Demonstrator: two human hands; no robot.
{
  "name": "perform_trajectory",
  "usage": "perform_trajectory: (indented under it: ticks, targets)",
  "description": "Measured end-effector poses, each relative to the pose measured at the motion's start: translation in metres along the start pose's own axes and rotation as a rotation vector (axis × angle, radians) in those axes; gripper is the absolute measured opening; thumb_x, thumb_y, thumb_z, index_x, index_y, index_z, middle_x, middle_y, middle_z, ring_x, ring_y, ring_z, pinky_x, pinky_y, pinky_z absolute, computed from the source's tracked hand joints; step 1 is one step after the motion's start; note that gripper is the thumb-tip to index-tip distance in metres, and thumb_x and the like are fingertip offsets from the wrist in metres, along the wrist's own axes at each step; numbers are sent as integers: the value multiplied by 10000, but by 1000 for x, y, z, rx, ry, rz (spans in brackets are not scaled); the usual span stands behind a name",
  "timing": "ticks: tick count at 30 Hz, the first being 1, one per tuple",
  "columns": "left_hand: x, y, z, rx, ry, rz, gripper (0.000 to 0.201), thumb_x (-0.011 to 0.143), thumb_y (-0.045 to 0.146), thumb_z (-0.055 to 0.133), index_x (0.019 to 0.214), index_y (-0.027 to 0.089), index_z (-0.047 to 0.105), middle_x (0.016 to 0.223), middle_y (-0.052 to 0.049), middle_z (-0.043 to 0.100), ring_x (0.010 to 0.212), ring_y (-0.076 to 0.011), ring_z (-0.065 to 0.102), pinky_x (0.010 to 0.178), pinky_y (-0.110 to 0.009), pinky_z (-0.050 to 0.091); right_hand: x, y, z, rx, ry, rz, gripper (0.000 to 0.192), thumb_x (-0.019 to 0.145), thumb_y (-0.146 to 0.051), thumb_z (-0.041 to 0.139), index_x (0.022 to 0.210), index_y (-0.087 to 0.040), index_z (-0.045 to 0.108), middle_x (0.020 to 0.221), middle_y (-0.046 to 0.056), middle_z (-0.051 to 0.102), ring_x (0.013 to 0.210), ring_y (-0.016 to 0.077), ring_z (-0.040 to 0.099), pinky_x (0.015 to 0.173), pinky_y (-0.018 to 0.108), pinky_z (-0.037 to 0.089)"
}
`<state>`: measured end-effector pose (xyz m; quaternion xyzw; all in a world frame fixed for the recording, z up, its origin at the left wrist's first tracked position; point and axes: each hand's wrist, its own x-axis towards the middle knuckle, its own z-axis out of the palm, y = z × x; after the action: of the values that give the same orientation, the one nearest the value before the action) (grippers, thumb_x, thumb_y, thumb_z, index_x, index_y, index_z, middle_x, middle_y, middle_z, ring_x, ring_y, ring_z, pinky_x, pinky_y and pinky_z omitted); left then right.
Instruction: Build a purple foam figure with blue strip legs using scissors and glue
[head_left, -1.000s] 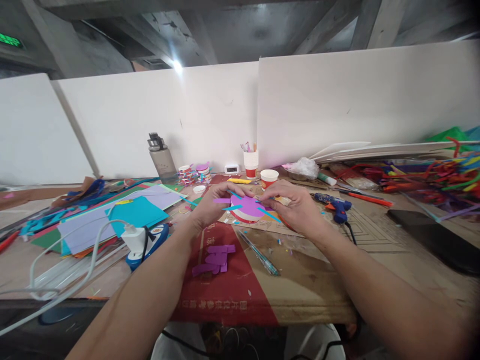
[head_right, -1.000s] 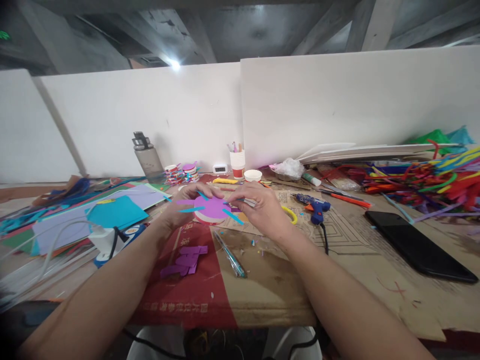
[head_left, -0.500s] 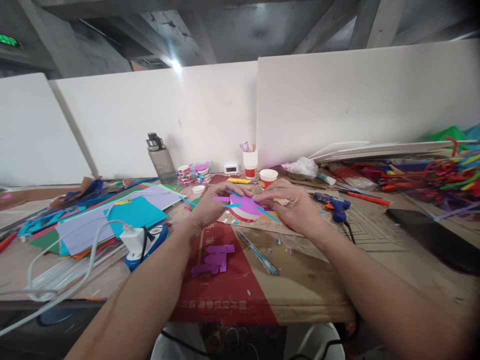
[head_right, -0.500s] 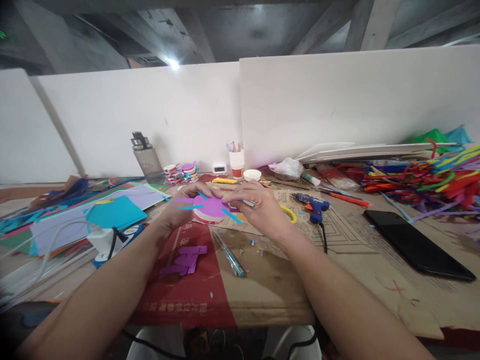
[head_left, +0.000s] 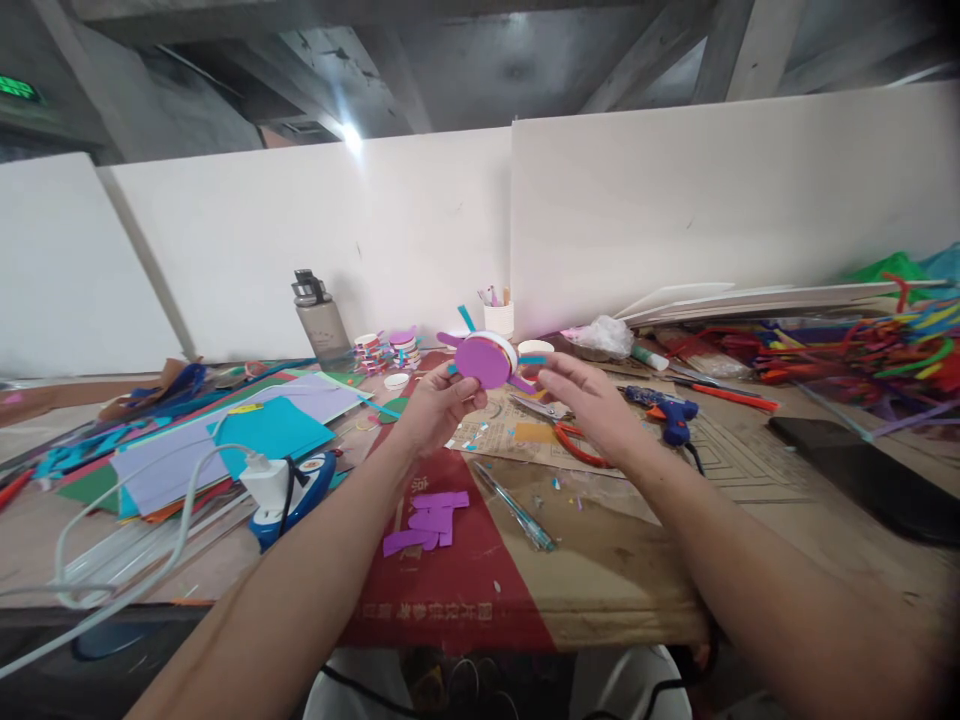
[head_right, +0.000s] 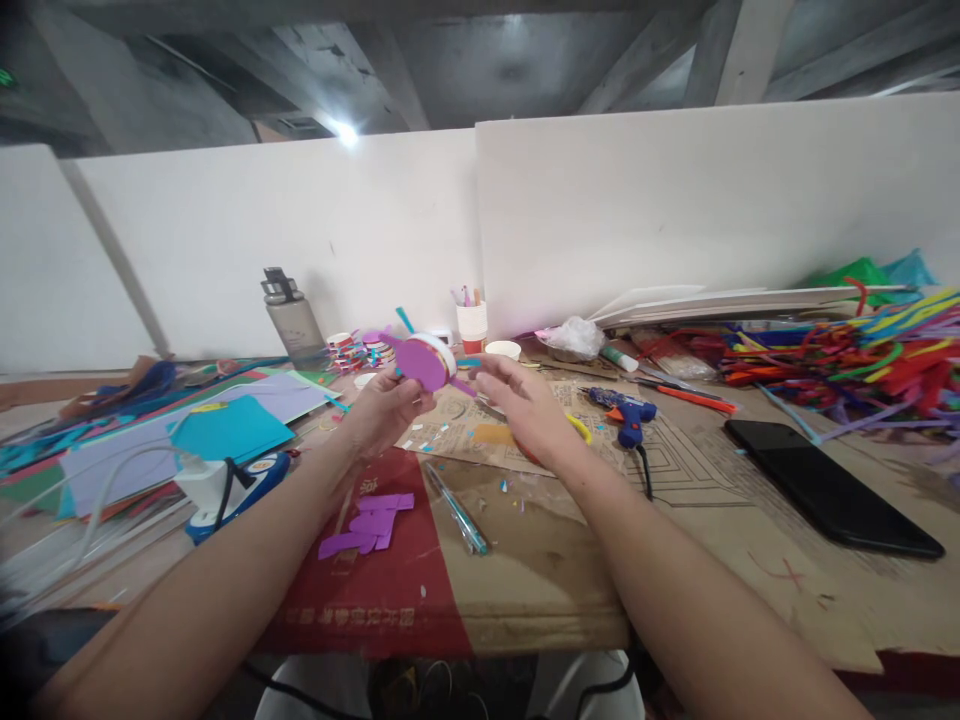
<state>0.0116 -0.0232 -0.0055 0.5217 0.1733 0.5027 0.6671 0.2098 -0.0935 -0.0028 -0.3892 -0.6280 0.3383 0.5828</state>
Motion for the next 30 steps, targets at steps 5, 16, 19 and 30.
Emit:
perform_trajectory:
  ticks: [5, 16, 19, 30]
  targets:
    - [5, -8, 0, -87, 121, -154, 278, 622, 179, 850, 781, 122, 629, 649, 13, 636, 556, -68, 587, 584, -203, 519, 5, 13, 2, 279, 81, 258, 394, 768, -587, 669, 902, -218, 703, 975, 37, 695, 786, 144, 577, 695, 278, 452]
    - [-2, -13, 25, -184, 331, -283, 99, 844, 82, 604, 749, 88, 630, 597, -31, 628, 530, -78, 588, 545, -187, 516, 4, 14, 10, 540, 67, 343, 309, 700, -459, 766, 896, -240, 673, 973, 3, 698, 833, 142, 587, 669, 250, 465]
    - [-3, -13, 28, -213, 351, -276, 131, 857, 76, 582, 736, 90, 633, 603, -37, 633, 551, -81, 600, 563, -184, 517, 5, 17, 10, 539, 63, 337, 281, 746, -445, 727, 932, -242, 673, 1029, 11, 707, 874, 150, 609, 694, 266, 477]
    - [-3, -17, 28, -235, 363, -237, 68, 844, 85, 623, 784, 87, 652, 682, -49, 676, 588, -82, 623, 594, -194, 531, 4, 18, 14, 572, 45, 323, 313, 787, -453, 675, 1032, -259, 655, 1149, 22, 707, 956, 182, 635, 734, 316, 485]
